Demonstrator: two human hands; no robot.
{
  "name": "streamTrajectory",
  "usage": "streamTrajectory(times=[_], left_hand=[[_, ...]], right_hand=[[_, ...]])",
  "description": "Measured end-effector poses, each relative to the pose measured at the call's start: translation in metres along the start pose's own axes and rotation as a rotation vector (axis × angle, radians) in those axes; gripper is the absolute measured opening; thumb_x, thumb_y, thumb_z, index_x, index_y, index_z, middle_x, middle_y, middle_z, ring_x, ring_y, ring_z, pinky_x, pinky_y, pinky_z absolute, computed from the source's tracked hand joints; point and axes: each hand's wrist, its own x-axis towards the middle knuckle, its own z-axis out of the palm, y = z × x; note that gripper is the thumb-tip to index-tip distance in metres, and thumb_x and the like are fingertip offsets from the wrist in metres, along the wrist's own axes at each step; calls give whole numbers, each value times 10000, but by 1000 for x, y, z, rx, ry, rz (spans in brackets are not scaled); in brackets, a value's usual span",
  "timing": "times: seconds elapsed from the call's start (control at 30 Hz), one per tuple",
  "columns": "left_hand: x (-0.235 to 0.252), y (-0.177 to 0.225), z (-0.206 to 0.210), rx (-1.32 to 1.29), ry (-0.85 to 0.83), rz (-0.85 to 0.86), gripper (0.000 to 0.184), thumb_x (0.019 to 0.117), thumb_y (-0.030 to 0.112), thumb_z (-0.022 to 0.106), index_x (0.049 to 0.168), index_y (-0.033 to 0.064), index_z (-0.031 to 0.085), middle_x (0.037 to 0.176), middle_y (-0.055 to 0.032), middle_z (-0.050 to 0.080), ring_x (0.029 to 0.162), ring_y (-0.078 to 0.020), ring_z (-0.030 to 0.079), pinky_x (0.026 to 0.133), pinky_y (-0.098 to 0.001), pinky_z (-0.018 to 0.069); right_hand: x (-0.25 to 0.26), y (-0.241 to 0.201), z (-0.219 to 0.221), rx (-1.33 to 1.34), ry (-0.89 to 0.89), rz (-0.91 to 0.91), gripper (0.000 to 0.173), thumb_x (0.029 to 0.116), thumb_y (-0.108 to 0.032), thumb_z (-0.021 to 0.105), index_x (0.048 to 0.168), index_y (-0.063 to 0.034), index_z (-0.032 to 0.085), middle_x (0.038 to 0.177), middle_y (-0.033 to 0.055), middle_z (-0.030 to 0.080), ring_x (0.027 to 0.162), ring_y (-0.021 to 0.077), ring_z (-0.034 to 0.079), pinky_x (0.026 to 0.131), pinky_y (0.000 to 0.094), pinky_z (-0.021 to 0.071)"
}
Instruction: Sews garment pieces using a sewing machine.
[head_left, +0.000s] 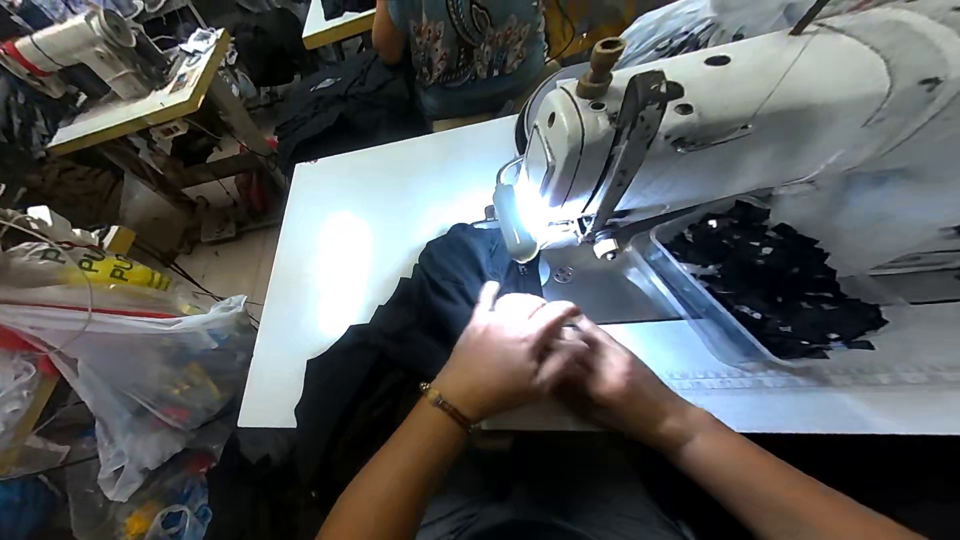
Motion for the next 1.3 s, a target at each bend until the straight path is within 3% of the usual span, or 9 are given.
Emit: streamTrajectory(times=[0.07, 0.13, 0.37, 0.67, 0.77, 0.93, 1.03, 1.2, 1.3], left_hand=[[-1, -7, 13, 182, -123, -243, 453, 1085, 369, 432, 1484, 202, 566, 1511, -73, 553, 1484, -310, 402, 1213, -704, 118], [-7, -12, 29, 267, -147, -345, 488, 1081, 429, 432, 1512, 224, 535, 1610, -41, 443, 1537, -293, 313, 1226, -692, 81], [-10, -18, 39, 310, -83, -328, 488, 1055, 445, 476, 1482, 229, 571, 1591, -27, 471, 1516, -282, 360, 1220, -688, 125], [9, -33, 29, 251, -166, -386, 497, 1081, 451, 429, 1537, 265, 500, 1637, 11, 404, 1558, -257, 271, 1231, -673, 60], [17, -41, 27, 209, -217, -428, 508, 1081, 477, 403, 1557, 309, 464, 1654, 63, 369, 1567, -224, 245, 1236, -661, 14], [35, -55, 22, 155, -197, -475, 488, 1078, 431, 429, 1550, 314, 473, 1634, 26, 405, 1566, -241, 242, 1238, -657, -1], [38, -59, 24, 133, -174, -483, 484, 1078, 427, 432, 1545, 310, 480, 1650, 50, 378, 1570, -231, 233, 1242, -649, -8], [34, -57, 12, 68, -209, -461, 508, 1090, 446, 408, 1551, 246, 479, 1646, 9, 390, 1572, -238, 231, 1253, -631, -15], [25, -60, 2, 33, -175, -388, 485, 1082, 442, 439, 1470, 189, 584, 1580, -62, 486, 1548, -267, 298, 1263, -613, 45]], right_hand=[[-14, 1, -6, 17, -1, -9, 260, 924, -57, 496, 957, 20, 742, 1154, 186, 736, 1206, 338, 665, 1146, 526, 421], [-19, 4, -10, 10, -20, -4, 287, 934, -54, 489, 1011, 19, 757, 1198, 181, 729, 1240, 335, 649, 1159, 515, 410], [-15, 10, -8, 27, -30, 6, 285, 927, -78, 486, 968, 10, 754, 1155, 159, 746, 1207, 316, 669, 1150, 527, 410], [1, 20, 0, 49, -45, 94, 326, 914, -127, 481, 991, 8, 768, 1193, 156, 738, 1220, 322, 666, 1140, 552, 408], [9, 25, 0, 51, -78, 126, 332, 920, -115, 478, 1007, 24, 766, 1211, 171, 731, 1224, 341, 663, 1129, 566, 417], [28, 38, 6, 99, -98, 182, 332, 928, -66, 471, 1047, 89, 739, 1237, 229, 706, 1231, 394, 649, 1137, 614, 389], [34, 40, 4, 98, -133, 221, 353, 949, -64, 445, 1082, 114, 718, 1262, 246, 689, 1260, 408, 626, 1159, 612, 364], [37, 36, 0, 78, -163, 228, 365, 972, -62, 421, 1109, 126, 702, 1271, 269, 677, 1267, 434, 613, 1159, 623, 351], [39, 34, -3, 77, -168, 240, 357, 975, -56, 427, 1117, 124, 701, 1265, 268, 679, 1268, 437, 612, 1163, 625, 346]])
